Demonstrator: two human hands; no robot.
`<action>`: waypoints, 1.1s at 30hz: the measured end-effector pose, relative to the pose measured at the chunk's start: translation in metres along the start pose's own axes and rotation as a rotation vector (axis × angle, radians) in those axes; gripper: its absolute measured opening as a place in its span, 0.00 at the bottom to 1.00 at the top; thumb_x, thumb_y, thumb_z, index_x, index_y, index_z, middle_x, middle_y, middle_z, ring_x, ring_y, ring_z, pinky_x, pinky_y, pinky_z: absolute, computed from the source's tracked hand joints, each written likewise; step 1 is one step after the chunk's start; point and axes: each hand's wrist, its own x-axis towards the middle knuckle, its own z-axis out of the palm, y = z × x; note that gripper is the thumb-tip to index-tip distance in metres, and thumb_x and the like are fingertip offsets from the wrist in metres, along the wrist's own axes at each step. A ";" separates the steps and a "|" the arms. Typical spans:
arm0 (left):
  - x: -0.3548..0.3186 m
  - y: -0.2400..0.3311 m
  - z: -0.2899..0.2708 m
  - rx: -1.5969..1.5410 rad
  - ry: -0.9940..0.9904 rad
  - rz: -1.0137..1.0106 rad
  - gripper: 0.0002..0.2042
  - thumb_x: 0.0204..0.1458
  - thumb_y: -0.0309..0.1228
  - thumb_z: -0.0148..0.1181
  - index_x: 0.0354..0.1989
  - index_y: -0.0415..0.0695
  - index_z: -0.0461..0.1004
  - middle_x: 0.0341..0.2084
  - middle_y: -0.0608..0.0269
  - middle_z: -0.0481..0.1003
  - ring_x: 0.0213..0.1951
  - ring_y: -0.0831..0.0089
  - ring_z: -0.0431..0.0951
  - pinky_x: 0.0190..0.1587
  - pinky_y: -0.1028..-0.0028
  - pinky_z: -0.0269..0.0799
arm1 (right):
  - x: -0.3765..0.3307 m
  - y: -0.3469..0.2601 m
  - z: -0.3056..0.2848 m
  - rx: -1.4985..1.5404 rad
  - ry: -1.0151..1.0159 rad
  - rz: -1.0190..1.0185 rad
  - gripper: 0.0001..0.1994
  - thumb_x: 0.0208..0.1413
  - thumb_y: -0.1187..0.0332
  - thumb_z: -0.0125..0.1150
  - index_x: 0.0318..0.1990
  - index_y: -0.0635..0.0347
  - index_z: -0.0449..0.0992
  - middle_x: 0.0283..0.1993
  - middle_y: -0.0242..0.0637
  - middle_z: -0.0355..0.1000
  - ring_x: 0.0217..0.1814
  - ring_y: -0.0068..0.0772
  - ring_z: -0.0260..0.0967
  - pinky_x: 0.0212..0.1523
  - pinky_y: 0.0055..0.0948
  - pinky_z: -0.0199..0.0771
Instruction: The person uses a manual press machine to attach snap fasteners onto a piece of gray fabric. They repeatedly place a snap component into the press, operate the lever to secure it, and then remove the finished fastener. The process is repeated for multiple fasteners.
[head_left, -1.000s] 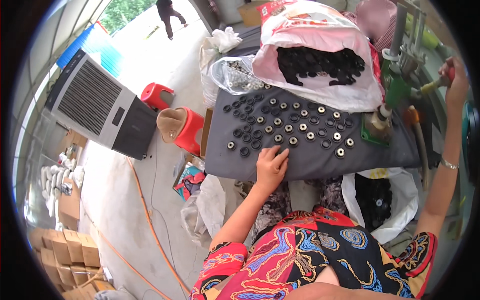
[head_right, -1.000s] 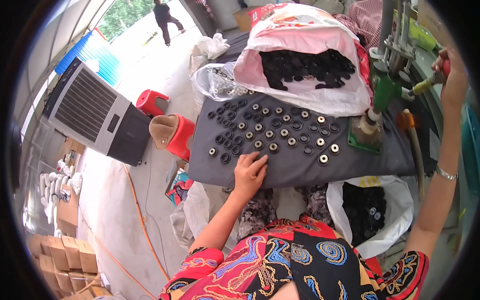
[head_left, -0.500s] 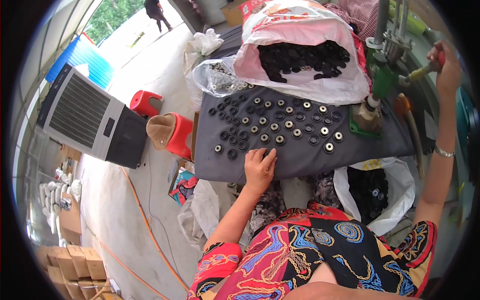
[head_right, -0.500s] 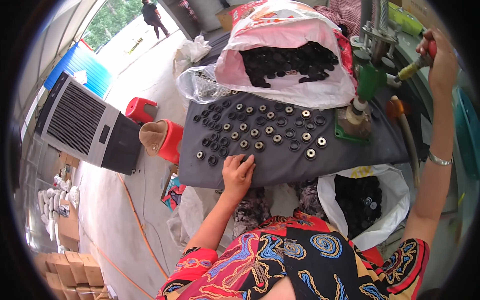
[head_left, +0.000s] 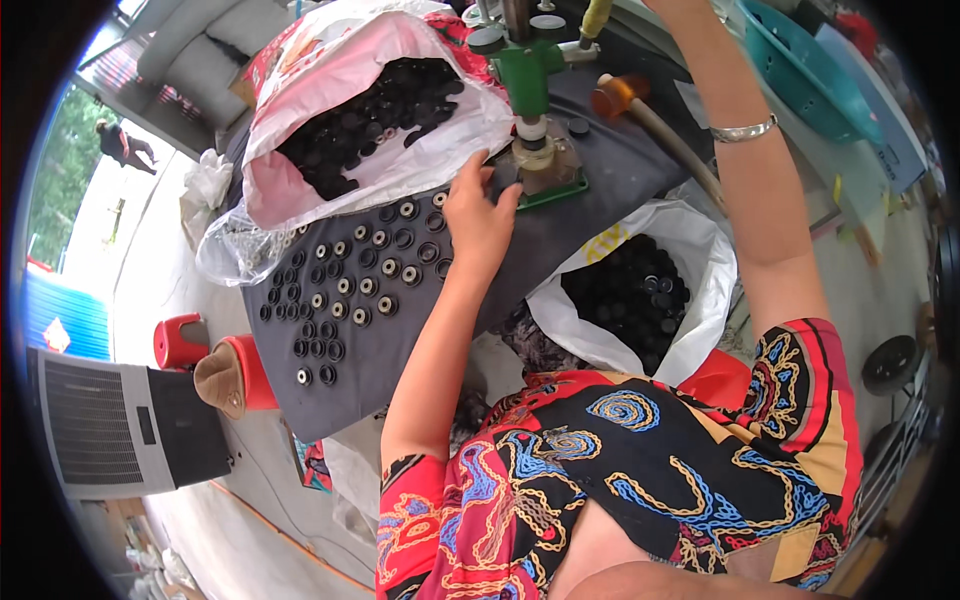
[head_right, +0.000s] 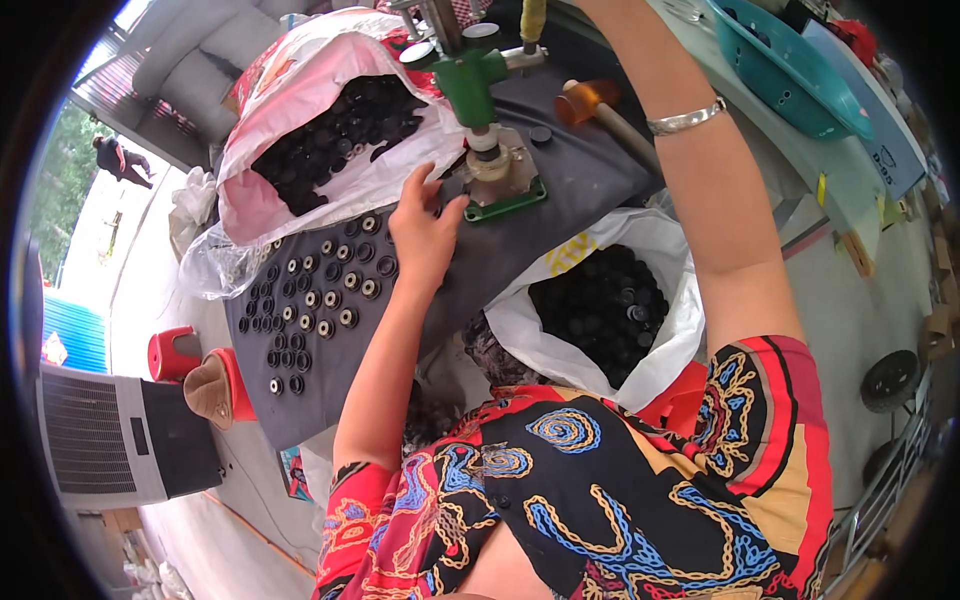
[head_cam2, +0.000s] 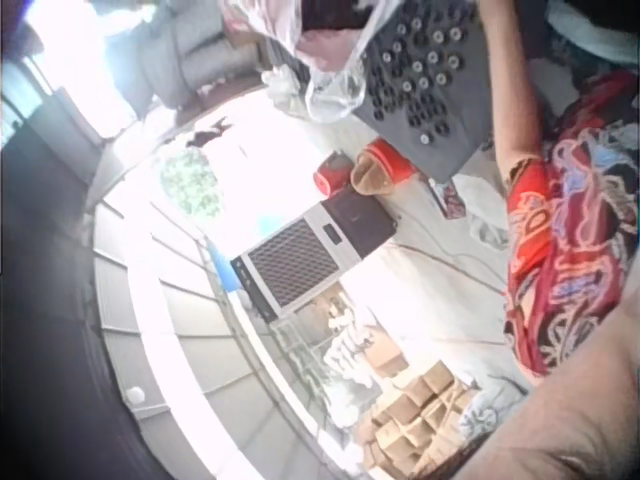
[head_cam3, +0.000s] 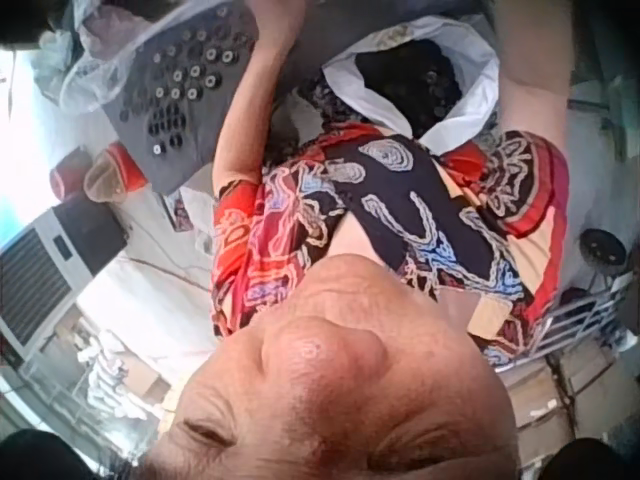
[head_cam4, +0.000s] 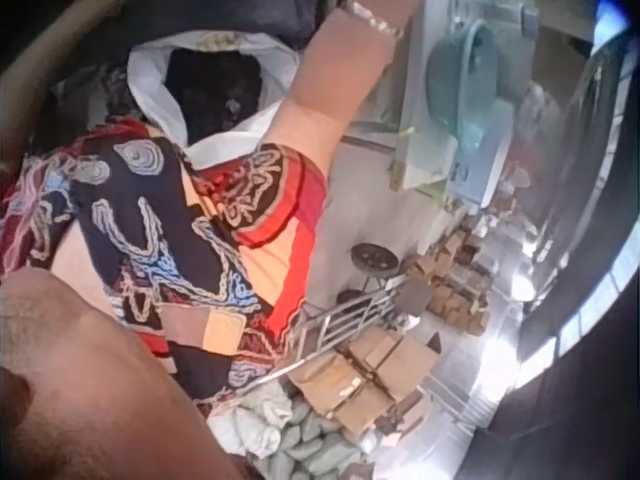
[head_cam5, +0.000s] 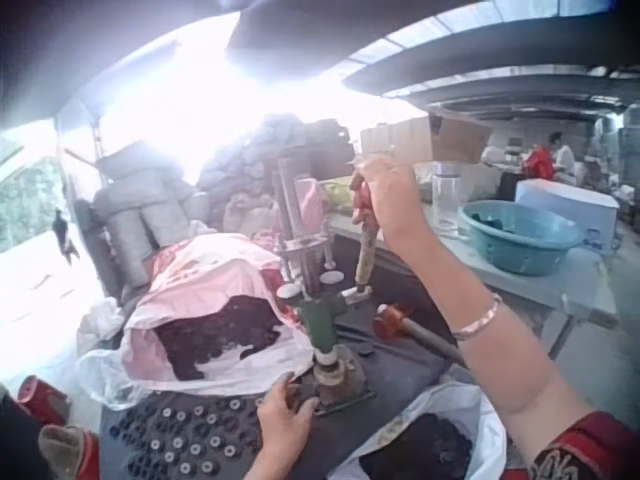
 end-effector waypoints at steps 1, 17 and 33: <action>0.009 -0.002 0.013 -0.004 -0.004 0.011 0.29 0.41 0.26 0.72 0.56 0.39 0.71 0.36 0.52 0.80 0.36 0.66 0.81 0.42 0.70 0.75 | 0.001 0.001 -0.001 -0.007 -0.002 0.010 0.12 0.60 0.64 0.52 0.27 0.61 0.72 0.17 0.35 0.66 0.14 0.26 0.65 0.14 0.25 0.68; 0.037 -0.022 0.071 -0.039 0.051 -0.035 0.37 0.38 0.24 0.72 0.59 0.33 0.62 0.40 0.48 0.78 0.47 0.51 0.75 0.50 0.58 0.69 | -0.063 -0.012 -0.010 0.050 -0.064 -0.144 0.13 0.61 0.66 0.49 0.26 0.61 0.71 0.16 0.34 0.63 0.14 0.27 0.62 0.18 0.28 0.68; -0.072 -0.012 -0.115 0.186 0.195 0.082 0.12 0.46 0.20 0.63 0.40 0.41 0.81 0.40 0.54 0.80 0.36 0.62 0.82 0.40 0.70 0.77 | -0.196 0.007 -0.066 -0.284 -0.269 -0.405 0.06 0.59 0.81 0.44 0.31 0.68 0.67 0.29 0.42 0.69 0.33 0.36 0.69 0.52 0.47 0.74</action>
